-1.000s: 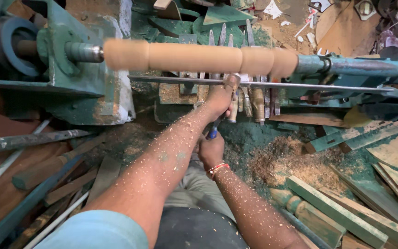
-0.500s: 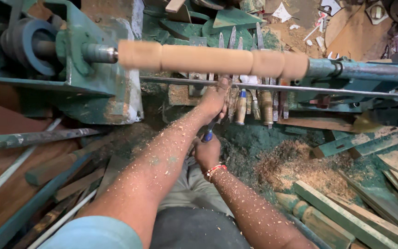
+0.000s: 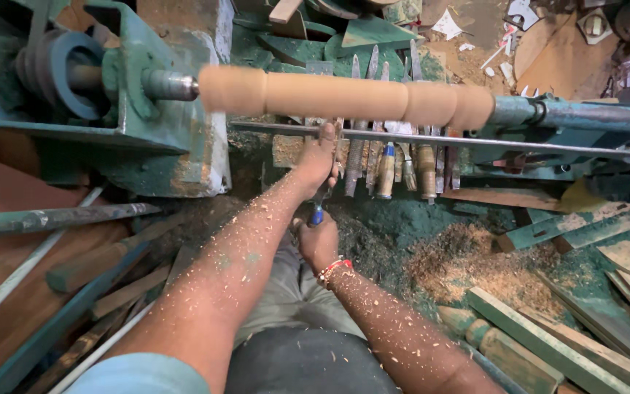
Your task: The person shapes a piece of wood on a lathe using a rasp and a chisel.
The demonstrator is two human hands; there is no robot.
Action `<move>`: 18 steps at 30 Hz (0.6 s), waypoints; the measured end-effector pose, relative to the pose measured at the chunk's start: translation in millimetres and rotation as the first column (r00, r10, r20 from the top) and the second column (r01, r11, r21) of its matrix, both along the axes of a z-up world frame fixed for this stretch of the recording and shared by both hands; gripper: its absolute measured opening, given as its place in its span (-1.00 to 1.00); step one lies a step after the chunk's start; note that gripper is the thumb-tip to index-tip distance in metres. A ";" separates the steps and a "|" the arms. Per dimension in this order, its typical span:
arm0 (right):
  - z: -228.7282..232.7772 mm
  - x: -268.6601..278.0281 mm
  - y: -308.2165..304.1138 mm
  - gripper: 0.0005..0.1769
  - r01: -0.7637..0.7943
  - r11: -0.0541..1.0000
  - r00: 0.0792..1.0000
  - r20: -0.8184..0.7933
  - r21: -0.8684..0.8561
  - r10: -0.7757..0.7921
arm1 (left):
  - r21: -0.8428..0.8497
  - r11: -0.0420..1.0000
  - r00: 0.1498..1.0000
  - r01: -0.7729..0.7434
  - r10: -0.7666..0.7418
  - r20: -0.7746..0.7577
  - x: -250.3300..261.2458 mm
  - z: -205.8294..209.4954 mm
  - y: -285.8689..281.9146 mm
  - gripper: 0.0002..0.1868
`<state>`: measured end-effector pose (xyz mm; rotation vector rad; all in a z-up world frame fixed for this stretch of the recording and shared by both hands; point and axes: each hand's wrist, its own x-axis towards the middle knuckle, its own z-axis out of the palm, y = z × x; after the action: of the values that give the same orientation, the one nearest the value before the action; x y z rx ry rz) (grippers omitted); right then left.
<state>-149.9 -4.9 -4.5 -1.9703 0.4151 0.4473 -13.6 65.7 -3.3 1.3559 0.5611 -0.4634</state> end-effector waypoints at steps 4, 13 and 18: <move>0.8 0.9 6.5 -0.81 -0.021 0.998 0.999 -0.045 0.056 0.023 | 0.040 0.999 1.000 0.018 -0.017 -0.021 -2.3 2.8 10.5 -0.17; -11.1 -1.4 20.4 -0.78 -0.002 0.998 0.988 -0.157 0.067 0.012 | -0.011 0.999 0.999 -0.041 0.041 -0.023 -4.0 -2.8 26.0 -0.19; -17.6 -4.6 28.2 -0.78 -0.140 0.988 0.974 0.170 -0.071 0.150 | -0.032 0.998 0.999 -0.049 0.049 -0.021 -5.8 -1.7 39.2 -0.22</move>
<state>-154.4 23.4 -22.1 -2.0860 0.1753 0.3534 -19.5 104.9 -5.0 1.3053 0.6002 -0.4452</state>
